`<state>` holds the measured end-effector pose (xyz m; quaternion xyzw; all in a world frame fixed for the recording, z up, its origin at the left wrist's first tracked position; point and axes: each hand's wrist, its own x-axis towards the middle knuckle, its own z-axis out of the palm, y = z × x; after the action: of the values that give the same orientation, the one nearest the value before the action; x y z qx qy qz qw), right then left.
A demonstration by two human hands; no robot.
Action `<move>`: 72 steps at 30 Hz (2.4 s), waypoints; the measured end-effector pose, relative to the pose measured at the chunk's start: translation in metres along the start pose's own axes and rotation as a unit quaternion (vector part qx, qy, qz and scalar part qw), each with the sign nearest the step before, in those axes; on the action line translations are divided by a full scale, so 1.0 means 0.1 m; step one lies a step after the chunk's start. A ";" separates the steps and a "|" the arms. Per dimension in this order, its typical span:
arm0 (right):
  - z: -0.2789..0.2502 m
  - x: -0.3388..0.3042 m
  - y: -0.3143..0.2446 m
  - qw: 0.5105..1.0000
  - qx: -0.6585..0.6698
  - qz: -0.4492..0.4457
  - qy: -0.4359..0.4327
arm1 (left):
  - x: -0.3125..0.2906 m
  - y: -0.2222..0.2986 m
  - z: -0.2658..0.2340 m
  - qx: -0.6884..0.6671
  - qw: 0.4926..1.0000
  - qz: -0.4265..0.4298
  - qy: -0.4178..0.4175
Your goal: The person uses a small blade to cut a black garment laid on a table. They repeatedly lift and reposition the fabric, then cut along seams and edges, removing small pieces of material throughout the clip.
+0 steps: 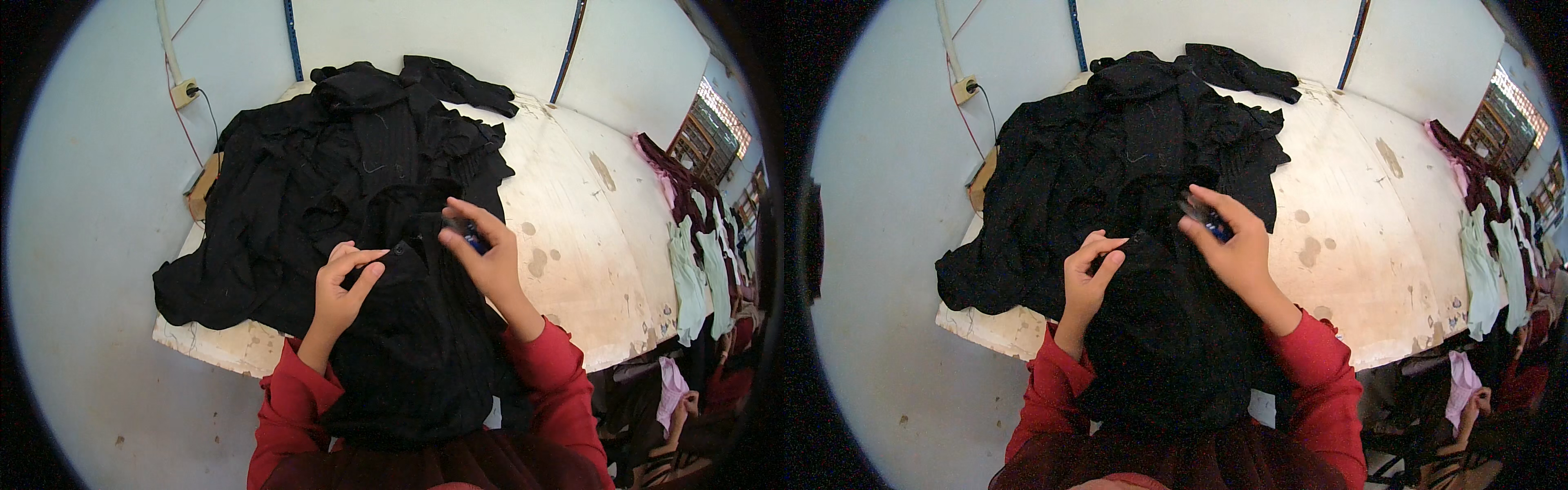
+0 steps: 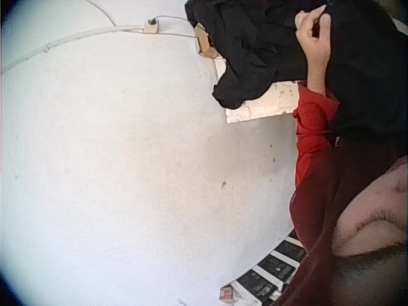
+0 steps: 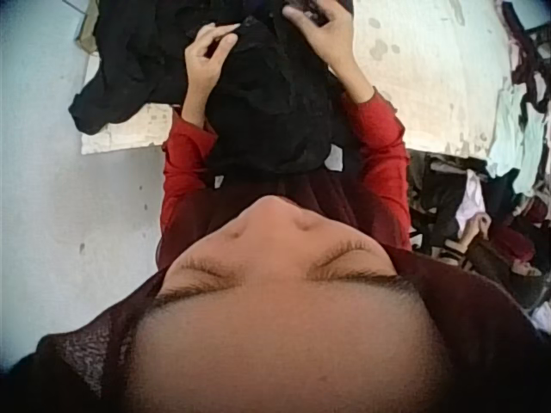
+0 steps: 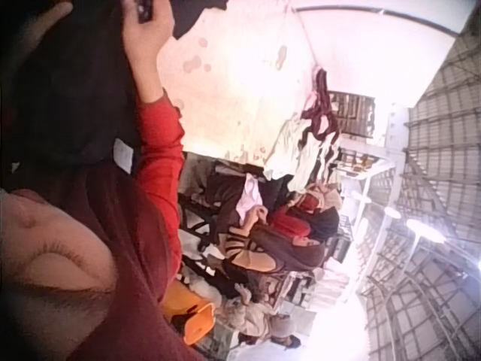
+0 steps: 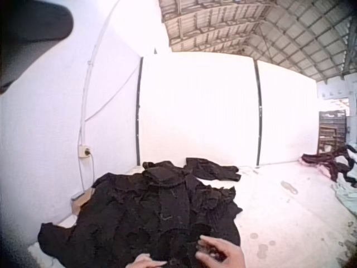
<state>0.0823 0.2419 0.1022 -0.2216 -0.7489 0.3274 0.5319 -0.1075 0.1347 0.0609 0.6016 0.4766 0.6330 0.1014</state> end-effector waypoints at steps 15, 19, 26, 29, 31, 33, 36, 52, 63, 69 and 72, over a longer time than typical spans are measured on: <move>0.10 -0.20 -0.19 0.993 -0.094 -0.042 -0.058 | -0.03 -0.01 0.01 -0.065 0.997 -0.045 -0.008; 0.07 -0.18 -0.18 0.987 -0.123 -0.095 -0.049 | -0.03 0.00 0.00 -0.066 0.997 -0.049 -0.010; 0.04 -0.14 -0.22 0.980 -0.141 -0.120 -0.068 | -0.04 -0.03 0.00 -0.071 0.996 -0.049 -0.008; 0.03 -0.14 -0.18 0.981 -0.135 -0.113 -0.078 | -0.05 -0.04 0.00 -0.067 0.997 -0.048 -0.009; 0.03 -0.14 -0.15 0.987 -0.110 -0.091 -0.072 | -0.04 -0.04 0.00 -0.067 0.997 -0.048 -0.007; 0.05 -0.14 -0.13 0.995 -0.067 -0.055 -0.051 | -0.04 -0.03 0.00 -0.066 0.997 -0.047 -0.006; 0.03 -0.15 -0.07 0.992 0.041 0.063 -0.104 | -0.04 -0.03 0.00 -0.066 0.997 -0.048 -0.008; 0.22 -0.34 -0.04 0.978 0.131 0.045 -0.157 | -0.16 -0.09 0.00 0.200 0.947 0.239 0.086; 0.09 -0.60 0.06 0.972 -0.062 -0.214 -0.076 | -0.53 0.69 0.02 -0.335 0.888 -0.314 -0.022; 0.03 -0.66 0.05 0.946 -0.099 -0.285 -0.117 | -0.57 0.59 0.18 -0.315 0.891 -0.327 -0.011; 0.03 -0.64 -0.11 0.987 -0.046 -0.112 -0.104 | -0.62 0.53 0.20 -0.349 0.881 -0.319 0.015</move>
<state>0.1012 0.1905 0.0681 -0.1260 -0.8345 0.2521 0.4736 -0.0513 0.0734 0.0547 0.3332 0.3921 0.7005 0.4945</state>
